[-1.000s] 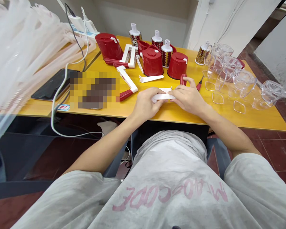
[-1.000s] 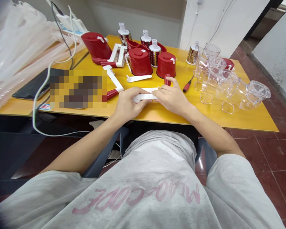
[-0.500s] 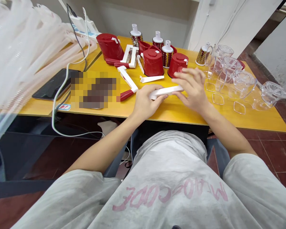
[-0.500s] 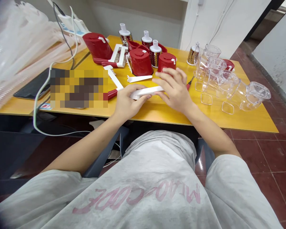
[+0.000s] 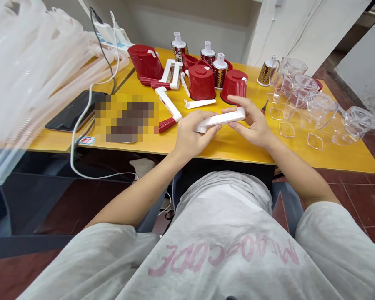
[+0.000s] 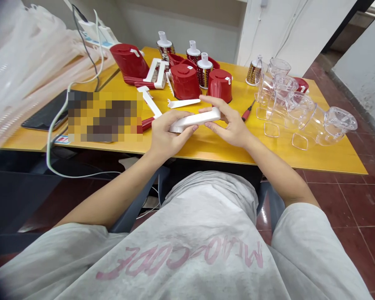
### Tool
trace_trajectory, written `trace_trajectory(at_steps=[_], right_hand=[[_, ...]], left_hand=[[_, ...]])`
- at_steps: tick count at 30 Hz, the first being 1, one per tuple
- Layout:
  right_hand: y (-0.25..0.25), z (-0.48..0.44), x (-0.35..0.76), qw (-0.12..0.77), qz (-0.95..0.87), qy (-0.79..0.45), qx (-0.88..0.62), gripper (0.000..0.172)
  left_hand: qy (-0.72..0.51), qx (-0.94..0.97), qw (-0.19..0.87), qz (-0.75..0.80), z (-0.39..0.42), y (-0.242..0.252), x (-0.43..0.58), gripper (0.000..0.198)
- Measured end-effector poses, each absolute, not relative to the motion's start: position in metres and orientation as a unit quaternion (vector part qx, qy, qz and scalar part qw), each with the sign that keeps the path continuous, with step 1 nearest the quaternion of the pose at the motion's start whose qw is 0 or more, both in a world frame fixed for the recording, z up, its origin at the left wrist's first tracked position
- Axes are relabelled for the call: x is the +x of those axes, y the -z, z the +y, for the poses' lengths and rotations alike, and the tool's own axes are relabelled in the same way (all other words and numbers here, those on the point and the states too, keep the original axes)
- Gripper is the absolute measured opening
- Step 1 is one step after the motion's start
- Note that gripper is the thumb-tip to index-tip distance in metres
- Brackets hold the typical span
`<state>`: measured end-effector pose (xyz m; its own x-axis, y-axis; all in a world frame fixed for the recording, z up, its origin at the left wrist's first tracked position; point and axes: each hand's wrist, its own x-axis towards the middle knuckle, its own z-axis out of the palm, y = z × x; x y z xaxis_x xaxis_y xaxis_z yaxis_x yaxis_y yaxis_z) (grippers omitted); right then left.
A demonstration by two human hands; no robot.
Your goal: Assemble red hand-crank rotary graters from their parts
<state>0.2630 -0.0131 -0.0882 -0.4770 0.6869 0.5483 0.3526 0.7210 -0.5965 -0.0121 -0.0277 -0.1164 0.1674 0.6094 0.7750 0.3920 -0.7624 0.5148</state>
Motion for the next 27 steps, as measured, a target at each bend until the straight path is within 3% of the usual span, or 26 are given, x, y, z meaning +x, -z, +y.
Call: trace_trajectory(at_steps=[3, 6, 15, 21, 27], right_hand=[[0.085, -0.021, 0.262, 0.382, -0.839, -0.215, -0.322, 0.068], [0.085, -0.023, 0.26, 0.382, -0.841, -0.205, -0.323, 0.062], [0.09, -0.018, 0.254, 0.434, -0.814, -0.211, -0.323, 0.083], [0.089, -0.019, 0.251, 0.452, -0.795, -0.253, -0.315, 0.086], [0.082, -0.028, 0.244, 0.454, -0.729, -0.39, -0.332, 0.085]], left_hand=[[-0.52, 0.768, 0.108, 0.359, -0.033, 0.113, -0.012, 0.045], [-0.499, 0.778, 0.097, 0.37, -0.037, 0.111, -0.01, 0.042], [-0.471, 0.807, 0.103, 0.342, -0.041, 0.107, -0.008, 0.034], [-0.487, 0.803, 0.114, 0.323, -0.042, 0.105, -0.009, 0.028], [-0.474, 0.8, 0.132, 0.344, -0.044, 0.104, -0.01, 0.027]])
